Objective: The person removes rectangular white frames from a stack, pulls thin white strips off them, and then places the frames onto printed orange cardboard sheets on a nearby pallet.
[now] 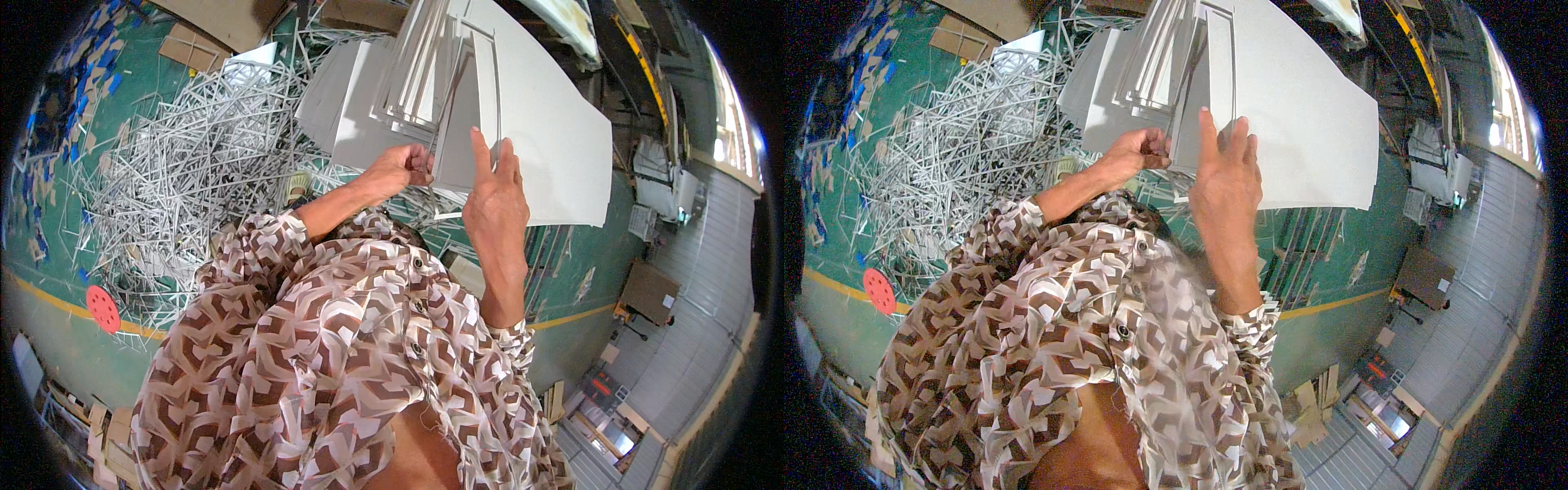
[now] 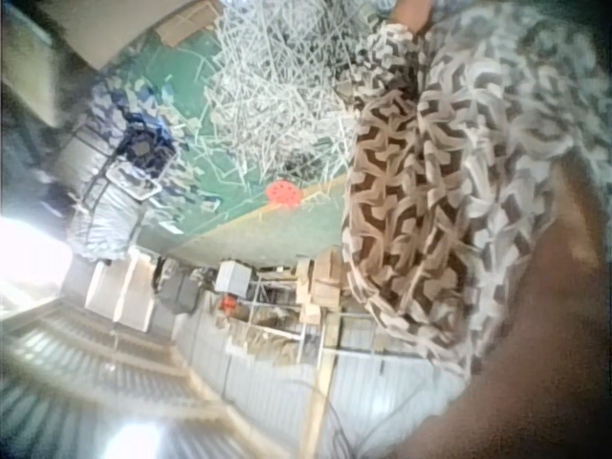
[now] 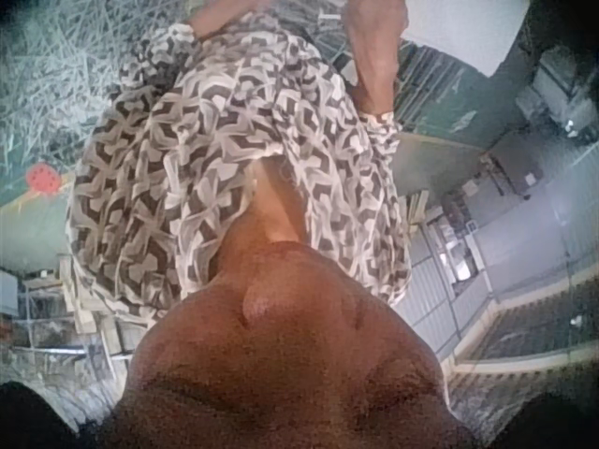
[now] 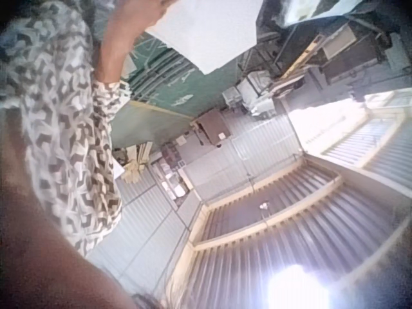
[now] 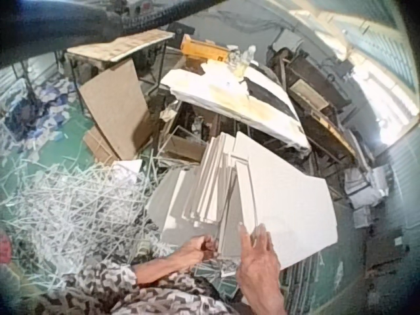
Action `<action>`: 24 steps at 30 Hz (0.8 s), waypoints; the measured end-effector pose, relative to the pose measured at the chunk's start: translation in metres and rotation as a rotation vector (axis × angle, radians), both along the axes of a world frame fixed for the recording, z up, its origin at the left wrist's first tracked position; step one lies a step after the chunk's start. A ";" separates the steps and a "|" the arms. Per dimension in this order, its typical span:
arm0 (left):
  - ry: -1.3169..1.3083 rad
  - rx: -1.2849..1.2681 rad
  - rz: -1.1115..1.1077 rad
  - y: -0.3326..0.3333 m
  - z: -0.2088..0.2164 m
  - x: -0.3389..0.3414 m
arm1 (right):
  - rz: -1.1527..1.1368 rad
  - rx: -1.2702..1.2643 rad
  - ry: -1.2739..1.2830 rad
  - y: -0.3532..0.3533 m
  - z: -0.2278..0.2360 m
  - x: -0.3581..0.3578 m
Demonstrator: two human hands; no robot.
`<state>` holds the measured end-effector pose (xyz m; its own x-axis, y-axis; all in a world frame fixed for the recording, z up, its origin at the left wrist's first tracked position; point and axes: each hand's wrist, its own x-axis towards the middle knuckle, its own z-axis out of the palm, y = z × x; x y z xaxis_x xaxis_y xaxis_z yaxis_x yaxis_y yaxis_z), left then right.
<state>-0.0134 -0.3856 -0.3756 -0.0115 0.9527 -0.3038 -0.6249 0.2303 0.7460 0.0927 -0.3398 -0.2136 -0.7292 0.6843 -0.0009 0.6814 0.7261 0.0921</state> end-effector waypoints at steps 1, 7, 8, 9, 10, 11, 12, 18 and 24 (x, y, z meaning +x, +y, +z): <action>-0.026 0.022 0.039 -0.002 0.000 0.004 | 0.002 -0.003 0.000 -0.001 -0.002 0.001; -0.183 0.088 0.125 -0.002 0.021 0.007 | 0.024 0.034 -0.038 -0.005 -0.014 0.004; -0.176 0.065 0.085 -0.001 0.009 0.007 | 0.022 0.035 -0.049 -0.006 -0.015 0.004; -0.170 0.041 0.041 -0.001 0.010 0.005 | 0.015 0.037 -0.060 -0.007 -0.017 0.004; -0.172 0.044 0.039 0.000 0.012 0.004 | 0.014 0.040 -0.062 -0.009 -0.018 0.004; -0.220 0.028 0.013 0.001 0.015 0.003 | -0.009 0.036 -0.070 -0.011 -0.019 0.003; -0.265 0.010 -0.003 0.001 0.018 0.000 | -0.023 0.029 -0.074 -0.012 -0.021 0.001; -0.338 -0.031 -0.013 0.005 0.031 0.000 | 0.001 0.017 -0.081 -0.014 -0.026 0.000; -0.323 -0.040 -0.040 0.006 0.020 0.001 | -0.021 -0.108 -0.131 -0.012 -0.024 -0.004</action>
